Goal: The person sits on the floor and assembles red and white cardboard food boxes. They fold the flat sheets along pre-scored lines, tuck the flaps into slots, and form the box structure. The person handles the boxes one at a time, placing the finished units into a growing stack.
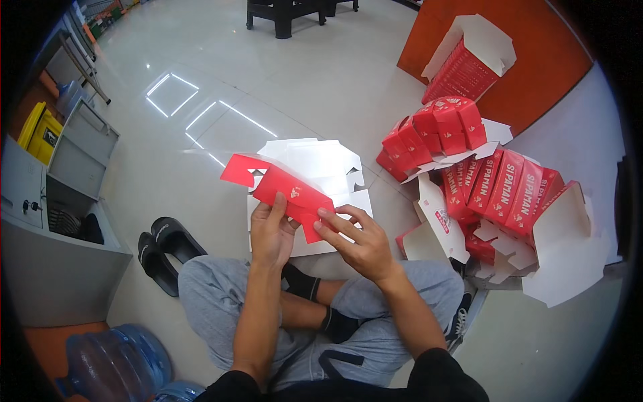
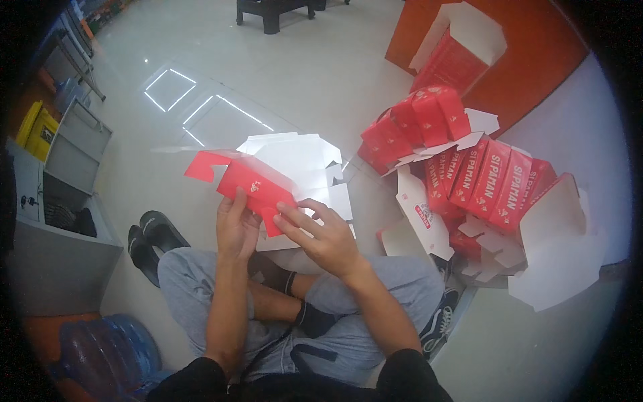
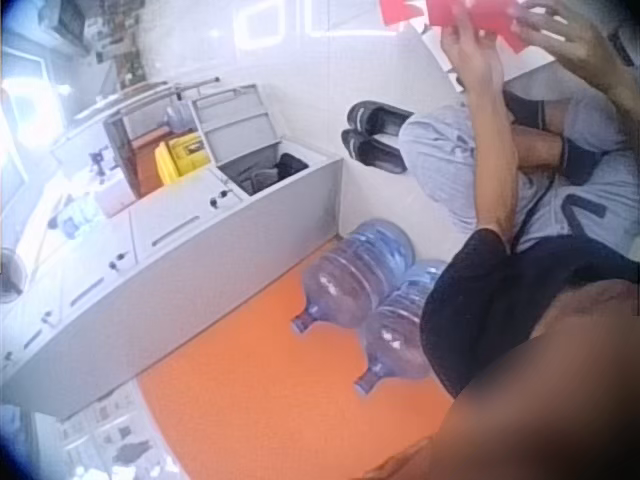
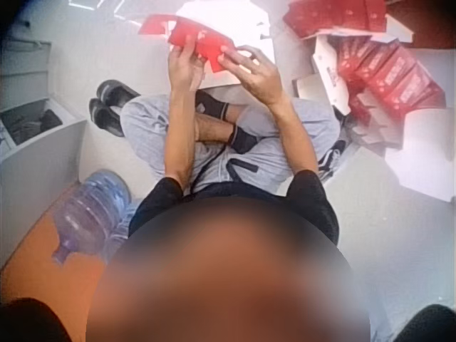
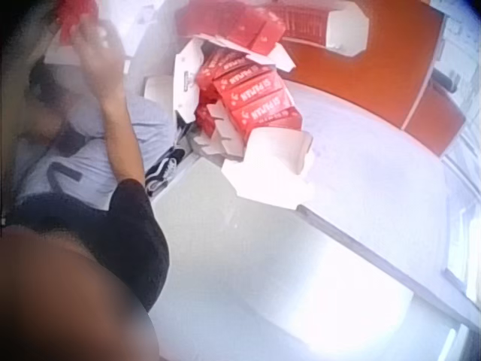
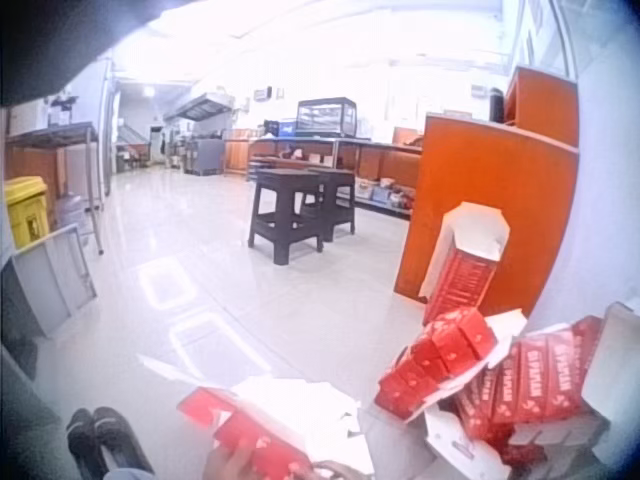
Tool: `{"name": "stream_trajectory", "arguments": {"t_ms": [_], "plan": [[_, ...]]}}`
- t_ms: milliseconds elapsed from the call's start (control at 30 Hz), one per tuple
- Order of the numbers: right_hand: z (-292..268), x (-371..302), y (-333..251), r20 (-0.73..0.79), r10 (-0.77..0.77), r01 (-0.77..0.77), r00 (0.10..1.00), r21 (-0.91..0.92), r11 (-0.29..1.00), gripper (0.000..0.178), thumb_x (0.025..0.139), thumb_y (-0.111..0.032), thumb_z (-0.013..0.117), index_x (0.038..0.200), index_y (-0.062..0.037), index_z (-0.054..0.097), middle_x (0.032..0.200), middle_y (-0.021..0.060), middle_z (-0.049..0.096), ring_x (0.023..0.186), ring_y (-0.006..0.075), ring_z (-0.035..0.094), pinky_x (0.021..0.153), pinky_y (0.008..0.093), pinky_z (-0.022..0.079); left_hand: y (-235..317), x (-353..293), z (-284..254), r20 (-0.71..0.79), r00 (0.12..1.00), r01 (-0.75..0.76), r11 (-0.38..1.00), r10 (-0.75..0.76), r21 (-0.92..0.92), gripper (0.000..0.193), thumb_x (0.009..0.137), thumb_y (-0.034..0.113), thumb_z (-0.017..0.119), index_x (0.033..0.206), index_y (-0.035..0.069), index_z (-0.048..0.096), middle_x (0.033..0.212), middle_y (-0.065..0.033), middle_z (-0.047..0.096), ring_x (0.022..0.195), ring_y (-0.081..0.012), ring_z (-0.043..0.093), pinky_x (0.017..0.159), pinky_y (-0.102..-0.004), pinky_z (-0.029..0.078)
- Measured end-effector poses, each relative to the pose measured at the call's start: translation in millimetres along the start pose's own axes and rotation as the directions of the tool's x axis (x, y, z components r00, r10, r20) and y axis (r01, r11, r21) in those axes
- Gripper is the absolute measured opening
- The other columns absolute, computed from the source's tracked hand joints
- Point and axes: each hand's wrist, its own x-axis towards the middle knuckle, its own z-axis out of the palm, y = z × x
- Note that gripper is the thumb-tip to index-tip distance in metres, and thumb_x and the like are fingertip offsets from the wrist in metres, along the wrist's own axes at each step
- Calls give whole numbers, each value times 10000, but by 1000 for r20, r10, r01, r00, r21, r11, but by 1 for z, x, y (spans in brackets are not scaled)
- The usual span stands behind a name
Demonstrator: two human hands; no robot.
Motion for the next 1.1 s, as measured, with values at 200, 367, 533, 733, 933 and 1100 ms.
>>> {"name": "stream_trajectory", "arguments": {"t_ms": [200, 367, 533, 733, 933, 1100], "plan": [[-1, 1, -1, -54, -9, 7, 998, -43, 999, 499, 759, -68, 687, 1248, -166, 687, 1363, 75, 616, 967, 275, 652, 749, 346, 579, -13, -14, 19, 13, 1000, -25, 995, 26, -94, 232, 1055, 208, 547, 1182, 44, 649, 1148, -79, 699, 1038, -180, 683, 876, -346, 583], [10, -7, -3, -157, 26, -19, 987, 45, 999, 467, 757, -64, 692, 1213, -157, 728, 1343, 154, 602, 915, 263, 660, 720, 322, 573, -25, -22, 21, 45, 998, -30, 996, 34, -84, 276, 1072, 235, 506, 1226, 38, 623, 1167, -95, 691, 1045, -187, 677, 868, -342, 576], [19, -13, -8, -206, 105, -90, 973, 81, 993, 436, 763, -44, 721, 1185, -151, 753, 1318, 180, 605, 940, 261, 669, 726, 322, 574, -28, -30, 31, 67, 997, -25, 995, 32, -97, 260, 1065, 225, 526, 1163, 18, 650, 1157, -101, 694, 1050, -206, 680, 878, -361, 581], [19, -7, -13, -218, 247, -220, 944, 142, 965, 423, 758, -12, 755, 1156, -157, 765, 1311, 196, 602, 1006, 271, 682, 719, 309, 579, -42, -39, 26, 23, 1000, 9, 995, -6, -96, 223, 1061, 202, 533, 1174, 47, 645, 1169, -92, 690, 1048, -181, 675, 880, -366, 583], [7, -5, -11, -114, 420, -314, 900, 499, 808, 215, 784, -27, 766, 999, -37, 752, 1285, 199, 608, 893, 218, 666, 697, 298, 551, -52, -36, 15, 85, 988, -145, 976, 132, 162, 188, 1011, 67, 601, 1185, 11, 645, 1136, -91, 694, 1011, -186, 681, 893, -350, 571], [-16, 10, -17, -278, 272, -172, 921, 335, 926, 352, 769, -93, 790, 1092, -9, 678, 1197, 186, 625, 915, 280, 628, 773, 343, 520, -66, -43, 9, 243, 937, -349, 656, 251, 669, 328, 964, 57, 649, 1280, 5, 580, 1190, -104, 660, 1089, -211, 649, 919, -330, 542]]}}
